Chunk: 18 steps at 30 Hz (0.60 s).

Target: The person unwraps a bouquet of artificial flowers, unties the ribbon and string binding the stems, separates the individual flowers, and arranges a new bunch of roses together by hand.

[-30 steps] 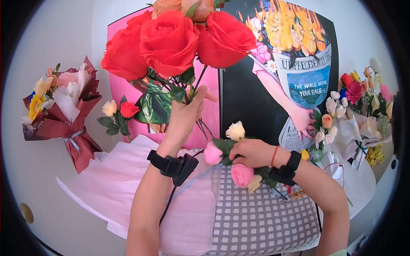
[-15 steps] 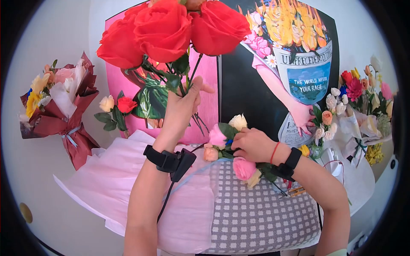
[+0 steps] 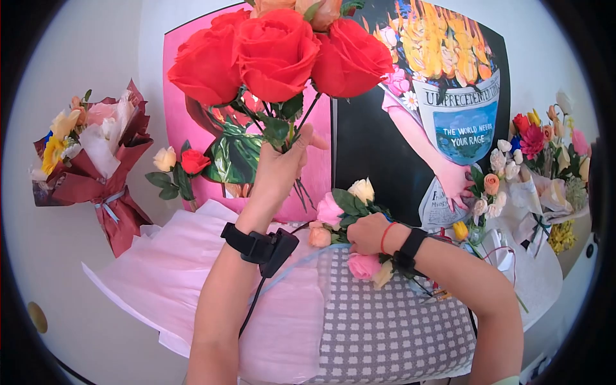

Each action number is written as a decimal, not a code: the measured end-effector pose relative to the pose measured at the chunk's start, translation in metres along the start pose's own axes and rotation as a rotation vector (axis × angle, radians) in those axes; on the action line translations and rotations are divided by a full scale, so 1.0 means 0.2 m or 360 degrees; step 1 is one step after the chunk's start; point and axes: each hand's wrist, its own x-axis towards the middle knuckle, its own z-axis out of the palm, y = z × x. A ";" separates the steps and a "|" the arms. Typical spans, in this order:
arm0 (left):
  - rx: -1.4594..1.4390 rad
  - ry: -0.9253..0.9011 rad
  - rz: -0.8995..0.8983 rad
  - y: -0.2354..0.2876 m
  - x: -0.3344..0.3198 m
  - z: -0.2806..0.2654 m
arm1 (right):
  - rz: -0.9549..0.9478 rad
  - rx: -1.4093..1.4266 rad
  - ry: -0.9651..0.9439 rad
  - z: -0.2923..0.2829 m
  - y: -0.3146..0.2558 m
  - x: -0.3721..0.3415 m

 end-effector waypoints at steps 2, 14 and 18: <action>-0.0006 0.0000 -0.0012 0.01 0.00 -0.01 | 0.0048 -0.0023 -0.0046 0.00 -0.01 0.02; -0.0010 0.0042 0.0037 0.02 0.00 -0.02 | 0.0211 0.0174 0.0127 -0.06 0.07 -0.03; -0.0129 0.0219 0.0128 0.00 0.03 -0.04 | 0.0321 0.0469 0.0352 -0.16 0.17 -0.09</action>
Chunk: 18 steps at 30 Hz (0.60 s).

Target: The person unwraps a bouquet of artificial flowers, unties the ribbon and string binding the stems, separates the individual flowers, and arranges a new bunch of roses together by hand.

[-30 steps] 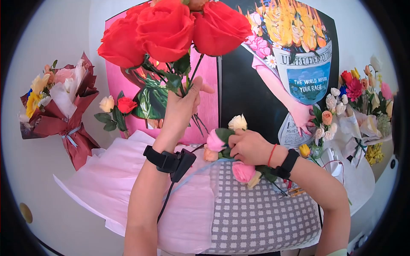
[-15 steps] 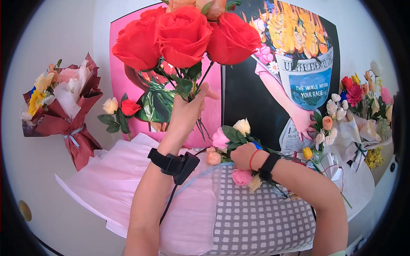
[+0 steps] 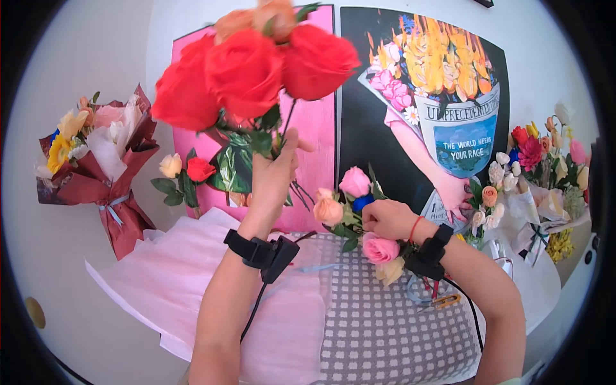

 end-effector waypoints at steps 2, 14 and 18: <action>-0.0022 0.0073 0.0030 -0.01 0.01 0.00 | 0.0106 0.0338 0.0096 -0.07 0.01 0.00; 0.0016 0.0075 0.0049 -0.14 0.00 0.00 | -0.0178 0.1759 0.1027 -0.41 -0.07 0.06; 0.0023 -0.0196 0.0213 -0.22 -0.01 0.00 | -0.0469 0.1793 0.1278 -0.44 -0.19 0.08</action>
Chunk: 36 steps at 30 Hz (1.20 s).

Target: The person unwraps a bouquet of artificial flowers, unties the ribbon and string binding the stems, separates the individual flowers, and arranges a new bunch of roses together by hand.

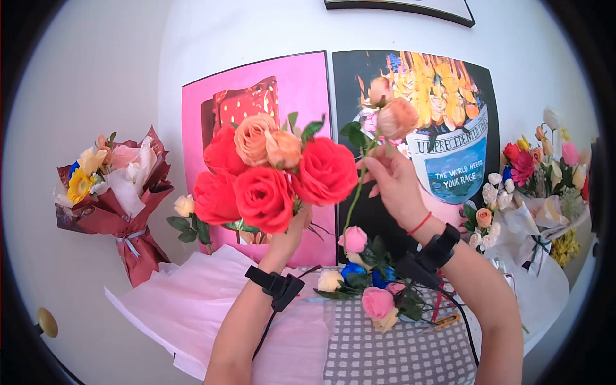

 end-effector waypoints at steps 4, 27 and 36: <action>-0.0069 -0.0119 0.0152 -0.10 -0.01 0.01 | -0.0285 -0.0142 0.0101 0.13 0.00 -0.07; 0.0196 -0.0106 -0.0295 0.03 -0.13 0.07 | -0.1001 -0.0521 0.0056 0.20 -0.01 -0.16; 0.0225 -0.0163 -0.0235 0.02 0.01 0.14 | 0.0026 0.0828 -0.0422 0.16 0.02 -0.21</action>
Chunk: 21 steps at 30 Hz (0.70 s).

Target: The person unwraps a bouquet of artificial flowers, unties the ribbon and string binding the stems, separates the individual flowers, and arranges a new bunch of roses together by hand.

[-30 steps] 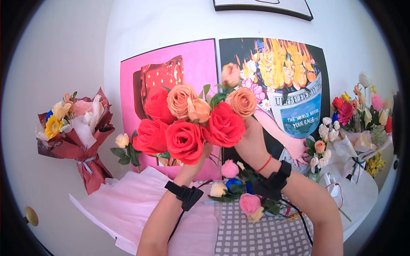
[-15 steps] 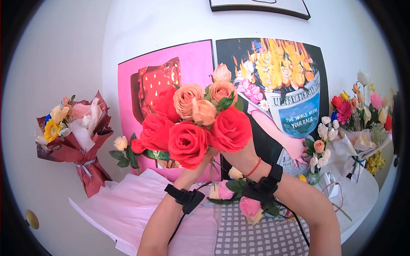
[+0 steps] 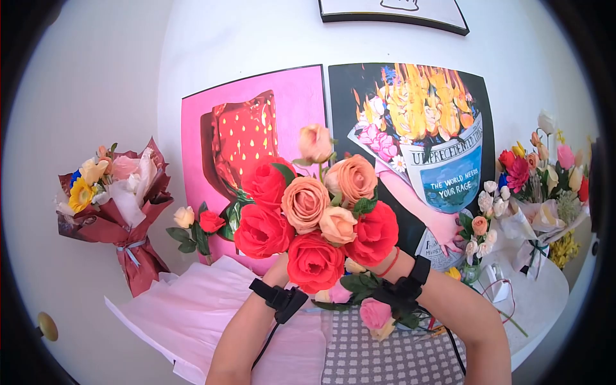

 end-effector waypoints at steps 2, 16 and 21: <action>0.0006 -0.0009 0.0008 -0.01 0.01 0.00 | -0.0183 -0.0455 -0.0149 -0.07 0.05 -0.01; 0.0055 -0.0084 0.0061 -0.20 -0.19 -0.12 | -0.0303 -0.0984 -0.0034 -0.04 0.02 -0.04; 0.0072 -0.0130 0.0081 -0.23 -0.21 -0.13 | -0.0463 -0.1289 0.0075 -0.05 0.04 -0.06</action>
